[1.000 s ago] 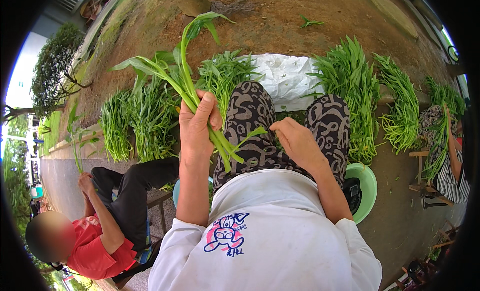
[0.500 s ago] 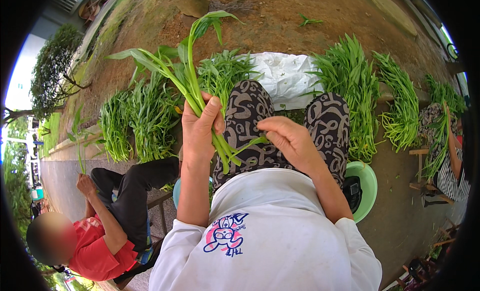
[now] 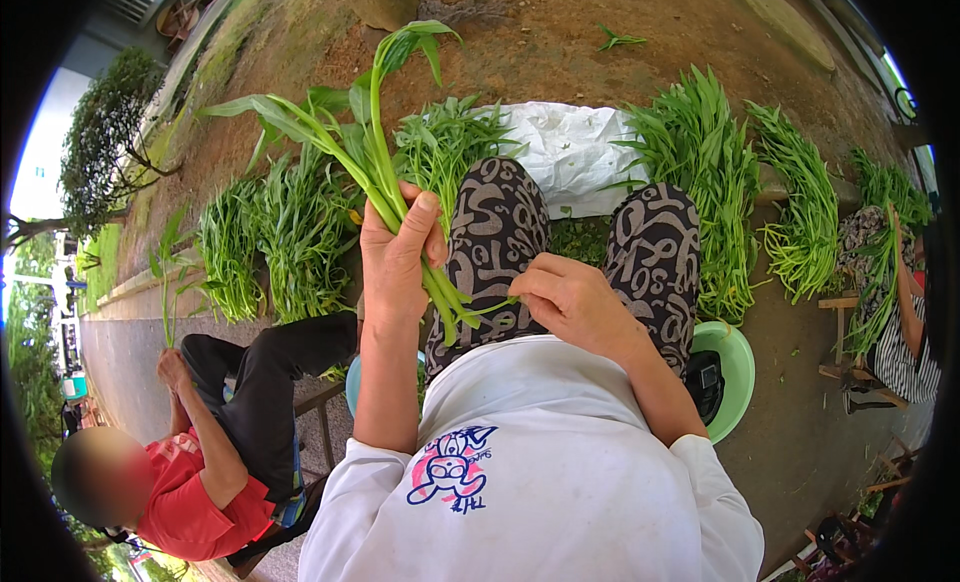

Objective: The person picks through a bundle of green leafy vegetables by hand, removing unwanted leaves and stems, then places the cleaned stems into a container.

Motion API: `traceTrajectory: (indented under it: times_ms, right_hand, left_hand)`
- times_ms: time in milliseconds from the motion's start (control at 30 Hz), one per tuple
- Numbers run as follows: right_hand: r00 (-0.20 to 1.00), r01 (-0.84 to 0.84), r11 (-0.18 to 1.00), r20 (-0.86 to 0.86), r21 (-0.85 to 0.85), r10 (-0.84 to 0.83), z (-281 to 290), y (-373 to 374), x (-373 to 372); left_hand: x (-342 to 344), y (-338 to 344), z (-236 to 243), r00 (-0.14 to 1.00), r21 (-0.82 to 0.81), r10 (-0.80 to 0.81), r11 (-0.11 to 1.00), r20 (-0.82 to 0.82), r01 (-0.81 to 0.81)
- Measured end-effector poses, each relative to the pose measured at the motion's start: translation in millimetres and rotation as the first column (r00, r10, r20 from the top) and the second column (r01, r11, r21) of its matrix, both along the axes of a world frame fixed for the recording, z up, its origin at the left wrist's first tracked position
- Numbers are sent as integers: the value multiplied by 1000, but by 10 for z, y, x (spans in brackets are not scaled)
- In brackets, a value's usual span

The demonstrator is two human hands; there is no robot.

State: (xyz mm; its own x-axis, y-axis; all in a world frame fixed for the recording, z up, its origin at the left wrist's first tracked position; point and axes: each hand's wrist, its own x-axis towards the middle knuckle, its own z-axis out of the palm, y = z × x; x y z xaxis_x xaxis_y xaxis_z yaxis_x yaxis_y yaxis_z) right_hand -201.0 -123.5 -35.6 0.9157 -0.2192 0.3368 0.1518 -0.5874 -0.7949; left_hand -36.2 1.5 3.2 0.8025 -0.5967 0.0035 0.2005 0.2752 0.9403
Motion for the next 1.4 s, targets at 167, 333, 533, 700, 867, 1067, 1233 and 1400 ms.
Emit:
traceTrajectory:
  times_ms: [167, 333, 533, 700, 867, 1067, 1233, 1400]
  right_hand:
    - [998, 26, 998, 65, -58, -23, -33, 18, 24]
    - [994, 6, 999, 105, -41, -2, -38, 27, 5]
    - [990, 82, 997, 118, 15, -83, -38, 12, -5]
    - [964, 265, 935, 31, -236, -265, -126, -154, -16]
    - [959, 280, 945, 82, -168, -270, -89, -161, -34]
    - [993, 68, 992, 89, 105, -78, 94, -34, -76]
    - [998, 3, 999, 62, -52, 0, 69, 6, -53]
    - [985, 91, 976, 164, -198, -58, 22, 30, 18]
  left_hand:
    - [-8, -17, -25, 1000, 5, 2, 1000, -12, -2]
    - [-60, -49, -7, 1000, 11, 9, 1000, -23, -8]
    - [-53, -54, -12, 1000, 0, -7, 1000, -16, 7]
    - [-48, -48, -5, 1000, 6, 16, 1000, -10, -16]
    - [-46, -58, -40, 1000, 23, 13, 1000, 4, -13]
    - [-82, -64, -44, 999, 37, 25, 999, 20, -26]
    - [-77, -72, -36, 999, 37, 24, 999, 35, -26]
    - [-67, -77, -19, 999, 51, 28, 998, 46, -30]
